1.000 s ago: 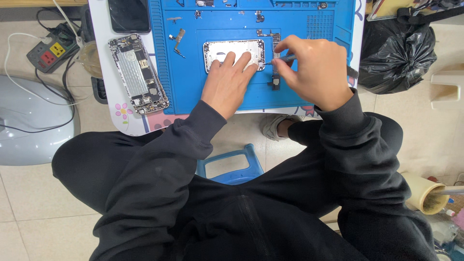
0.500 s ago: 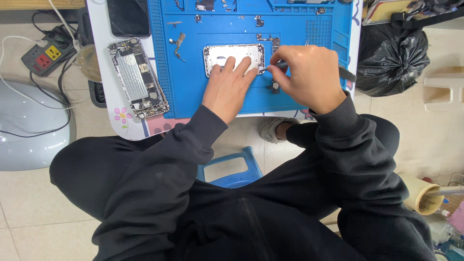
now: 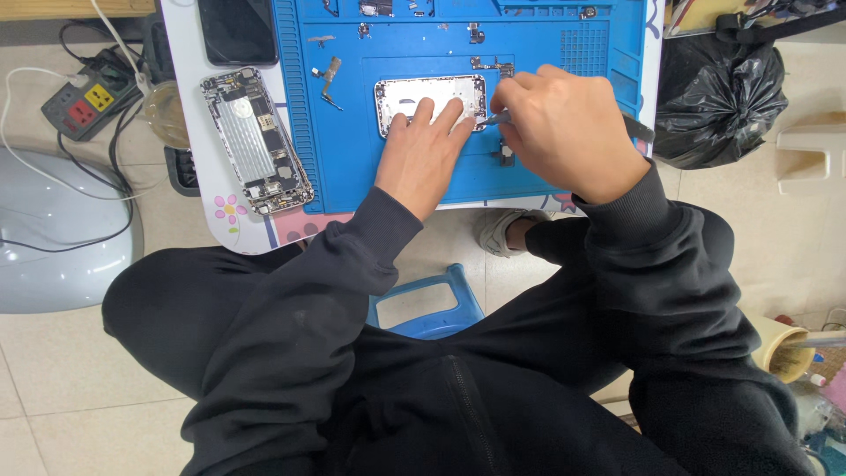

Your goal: The person is repairing a smartphone by handling its internal components. They use a screwdriver to tighten screws on the phone's metal frame and use tweezers to adjust small parts and connectors on the motherboard.

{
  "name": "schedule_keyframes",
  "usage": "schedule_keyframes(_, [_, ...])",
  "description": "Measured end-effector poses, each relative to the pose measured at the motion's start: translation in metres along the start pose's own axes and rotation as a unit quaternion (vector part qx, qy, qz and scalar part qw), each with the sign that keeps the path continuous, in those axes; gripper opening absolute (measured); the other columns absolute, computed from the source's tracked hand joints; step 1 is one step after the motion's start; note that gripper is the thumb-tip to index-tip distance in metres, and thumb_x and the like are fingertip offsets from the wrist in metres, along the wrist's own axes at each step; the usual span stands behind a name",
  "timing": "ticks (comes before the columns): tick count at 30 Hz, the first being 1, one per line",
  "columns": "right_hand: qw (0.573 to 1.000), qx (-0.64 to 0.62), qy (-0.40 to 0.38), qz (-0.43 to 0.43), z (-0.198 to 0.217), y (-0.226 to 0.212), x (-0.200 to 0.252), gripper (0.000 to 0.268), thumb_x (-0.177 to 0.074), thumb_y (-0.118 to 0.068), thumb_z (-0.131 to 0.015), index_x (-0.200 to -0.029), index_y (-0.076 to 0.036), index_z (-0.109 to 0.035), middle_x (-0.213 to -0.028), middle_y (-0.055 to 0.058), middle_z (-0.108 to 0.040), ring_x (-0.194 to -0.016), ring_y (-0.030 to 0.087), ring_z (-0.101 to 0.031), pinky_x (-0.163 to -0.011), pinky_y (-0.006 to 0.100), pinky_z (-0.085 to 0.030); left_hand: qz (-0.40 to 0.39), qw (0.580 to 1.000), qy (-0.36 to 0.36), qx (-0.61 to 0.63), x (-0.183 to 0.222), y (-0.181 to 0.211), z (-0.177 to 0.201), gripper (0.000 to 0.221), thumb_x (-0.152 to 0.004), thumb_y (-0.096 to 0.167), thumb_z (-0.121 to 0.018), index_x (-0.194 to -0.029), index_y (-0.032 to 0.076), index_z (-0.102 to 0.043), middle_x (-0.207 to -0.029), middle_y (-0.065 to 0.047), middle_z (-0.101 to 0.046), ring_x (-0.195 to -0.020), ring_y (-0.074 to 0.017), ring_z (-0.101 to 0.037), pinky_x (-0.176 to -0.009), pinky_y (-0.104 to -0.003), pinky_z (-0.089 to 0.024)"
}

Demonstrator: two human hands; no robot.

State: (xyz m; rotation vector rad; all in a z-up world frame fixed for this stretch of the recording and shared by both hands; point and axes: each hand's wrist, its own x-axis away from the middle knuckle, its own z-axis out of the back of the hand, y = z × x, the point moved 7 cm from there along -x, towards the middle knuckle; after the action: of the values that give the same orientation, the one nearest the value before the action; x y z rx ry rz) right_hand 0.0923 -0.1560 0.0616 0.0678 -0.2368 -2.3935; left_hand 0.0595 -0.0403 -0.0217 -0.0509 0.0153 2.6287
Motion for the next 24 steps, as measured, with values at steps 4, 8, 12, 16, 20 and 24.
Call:
schedule_keyframes(4, [0.998,0.054,-0.026,0.019,-0.007,-0.007,-0.009,0.022,-0.095,-0.033,-0.08,-0.086,-0.022,-0.063,-0.073,-0.006,-0.065,-0.067,0.019,-0.066,-0.042,0.036,-0.035,0.0,1.0,0.009,0.002,0.001,-0.001,0.002,0.039,-0.093,0.015,-0.065,-0.131,0.025,-0.062,-0.134,0.002,-0.053,-0.105,-0.0248,-0.051,-0.069,-0.037,-0.049])
schedule_keyframes(8, [0.995,0.08,-0.054,-0.007,-0.012,-0.012,-0.013,0.045,-0.101,-0.049,-0.081,-0.074,-0.02,-0.059,-0.059,0.0,-0.057,-0.05,0.022,-0.057,-0.045,0.034,-0.032,0.004,1.0,0.019,-0.006,0.002,0.0,-0.002,0.04,-0.094,0.018,-0.064,-0.133,0.027,-0.062,-0.128,0.004,-0.053,-0.103,-0.0237,-0.05,-0.066,-0.037,-0.048])
schedule_keyframes(12, [0.991,0.108,-0.071,-0.034,-0.019,-0.009,-0.014,0.049,-0.102,-0.054,-0.076,-0.069,-0.023,-0.057,-0.055,-0.003,-0.056,-0.05,0.021,-0.058,-0.045,0.033,-0.032,0.007,1.0,0.024,-0.003,0.001,-0.001,-0.002,0.037,-0.096,0.02,-0.064,-0.132,0.027,-0.062,-0.133,0.005,-0.053,-0.105,-0.0231,-0.051,-0.067,-0.036,-0.048])
schedule_keyframes(16, [0.99,0.118,-0.065,-0.05,-0.027,-0.014,-0.012,0.053,-0.103,-0.064,-0.074,-0.071,-0.025,-0.061,-0.056,-0.003,-0.056,-0.051,0.023,-0.061,-0.045,0.033,-0.035,0.011,0.999,0.029,0.012,0.001,-0.002,-0.002,0.034,-0.096,0.016,-0.063,-0.128,0.029,-0.063,-0.131,0.004,-0.054,-0.104,-0.0234,-0.051,-0.066,-0.036,-0.048])
schedule_keyframes(20, [0.988,0.098,-0.082,-0.083,-0.027,-0.012,-0.013,0.052,-0.104,-0.056,-0.075,-0.068,-0.022,-0.06,-0.058,0.0,-0.057,-0.05,0.024,-0.059,-0.043,0.034,-0.033,0.01,1.0,0.021,0.004,0.001,-0.001,-0.003,0.04,-0.096,0.019,-0.062,-0.135,0.031,-0.061,-0.132,0.005,-0.053,-0.104,-0.0232,-0.051,-0.067,-0.036,-0.048])
schedule_keyframes(24, [0.984,0.098,-0.097,-0.109,-0.029,-0.009,-0.013,0.053,-0.106,-0.059,-0.073,-0.068,-0.023,-0.063,-0.059,-0.001,-0.058,-0.051,0.024,-0.061,-0.043,0.034,-0.033,0.009,1.0,0.02,0.003,0.001,-0.001,-0.004,0.04,-0.096,0.021,-0.064,-0.135,0.029,-0.061,-0.136,0.005,-0.053,-0.106,-0.0234,-0.051,-0.068,-0.037,-0.049])
